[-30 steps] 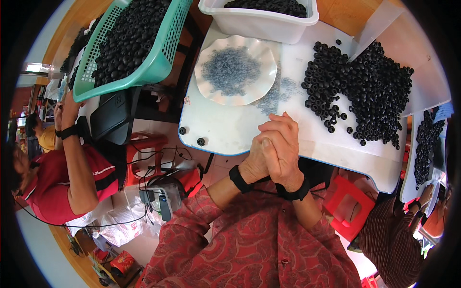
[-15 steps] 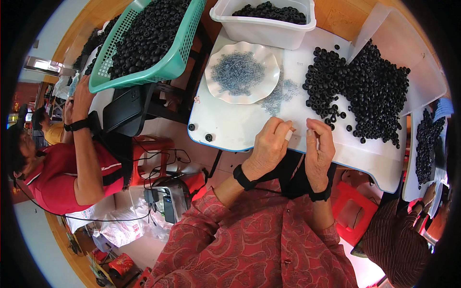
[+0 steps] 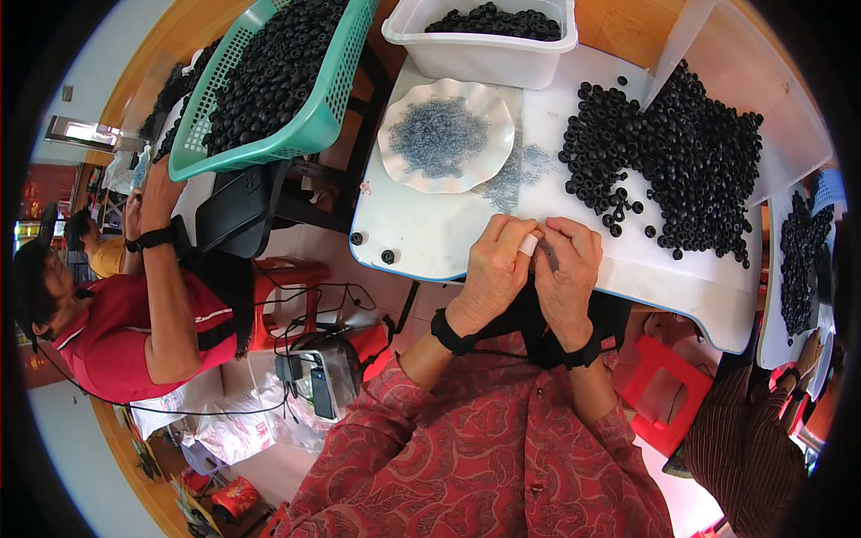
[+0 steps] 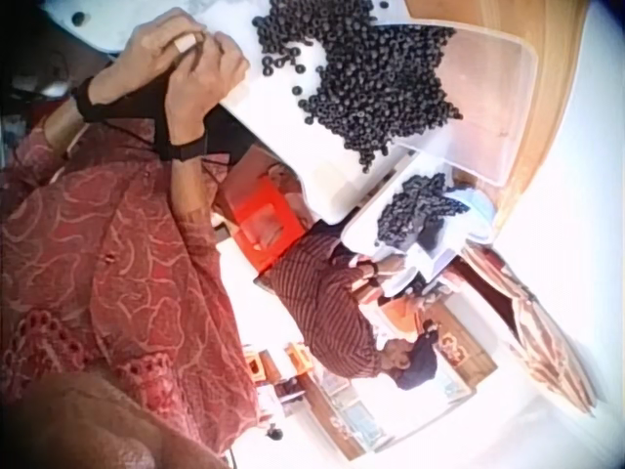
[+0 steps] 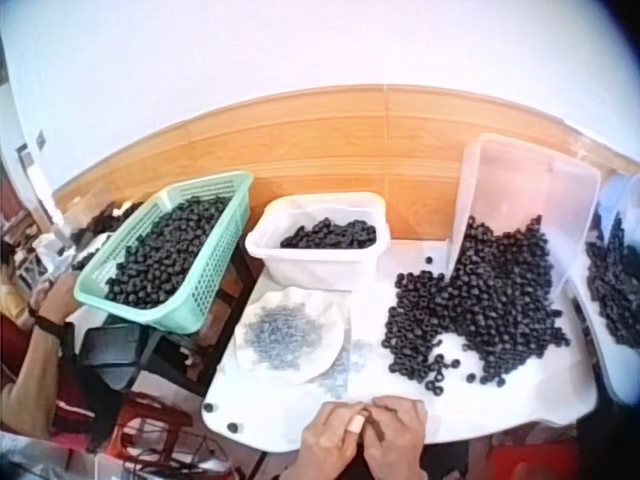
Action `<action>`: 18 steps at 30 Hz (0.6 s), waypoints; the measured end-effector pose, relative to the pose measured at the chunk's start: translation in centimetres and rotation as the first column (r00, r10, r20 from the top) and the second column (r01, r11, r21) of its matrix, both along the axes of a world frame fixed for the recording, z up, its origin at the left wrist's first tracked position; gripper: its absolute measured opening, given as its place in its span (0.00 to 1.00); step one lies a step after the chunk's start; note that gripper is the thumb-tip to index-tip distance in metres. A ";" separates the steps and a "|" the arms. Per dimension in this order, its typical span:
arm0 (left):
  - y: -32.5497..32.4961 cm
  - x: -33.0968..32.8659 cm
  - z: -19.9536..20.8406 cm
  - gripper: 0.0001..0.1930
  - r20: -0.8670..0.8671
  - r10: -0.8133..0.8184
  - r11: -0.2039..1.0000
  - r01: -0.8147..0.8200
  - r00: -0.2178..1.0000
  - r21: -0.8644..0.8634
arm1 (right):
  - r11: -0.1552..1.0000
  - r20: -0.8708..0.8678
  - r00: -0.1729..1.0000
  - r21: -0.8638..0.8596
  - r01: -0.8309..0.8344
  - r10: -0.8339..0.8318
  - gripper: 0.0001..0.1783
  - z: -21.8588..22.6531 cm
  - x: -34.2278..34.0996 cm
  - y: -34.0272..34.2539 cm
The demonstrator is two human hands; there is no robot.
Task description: Assembling small black spherical parts into white plastic collars on a production table.
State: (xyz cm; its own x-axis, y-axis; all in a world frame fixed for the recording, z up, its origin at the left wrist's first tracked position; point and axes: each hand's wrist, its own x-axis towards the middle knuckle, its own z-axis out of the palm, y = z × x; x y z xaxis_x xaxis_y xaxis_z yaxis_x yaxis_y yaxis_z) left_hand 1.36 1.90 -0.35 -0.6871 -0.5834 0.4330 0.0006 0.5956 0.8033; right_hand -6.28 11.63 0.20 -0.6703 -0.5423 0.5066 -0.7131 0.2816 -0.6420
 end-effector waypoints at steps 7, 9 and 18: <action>0.2 -0.2 -0.3 0.12 -0.018 0.015 1.000 -0.015 1.000 -0.017 | 1.000 0.001 1.000 0.009 -0.004 0.004 0.14 -0.5 -0.4 0.0; 0.3 -0.1 -0.3 0.11 -0.047 0.031 0.999 -0.029 0.998 0.035 | 0.999 0.015 1.000 -0.023 -0.026 0.026 0.13 -0.5 -0.3 -0.1; 0.4 0.8 2.1 0.10 -0.216 -0.077 0.534 0.224 0.973 0.816 | 0.973 0.223 0.968 -0.220 -0.068 0.118 0.09 2.1 0.6 0.8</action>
State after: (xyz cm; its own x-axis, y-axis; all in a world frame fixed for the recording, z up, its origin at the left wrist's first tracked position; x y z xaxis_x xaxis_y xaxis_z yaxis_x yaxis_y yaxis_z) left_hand 2.17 2.34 1.75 -0.7766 -0.6228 -0.0948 0.1758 -0.3587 0.9167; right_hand -5.64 12.46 2.33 -0.7345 -0.5070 0.4511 -0.5535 0.0631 -0.8305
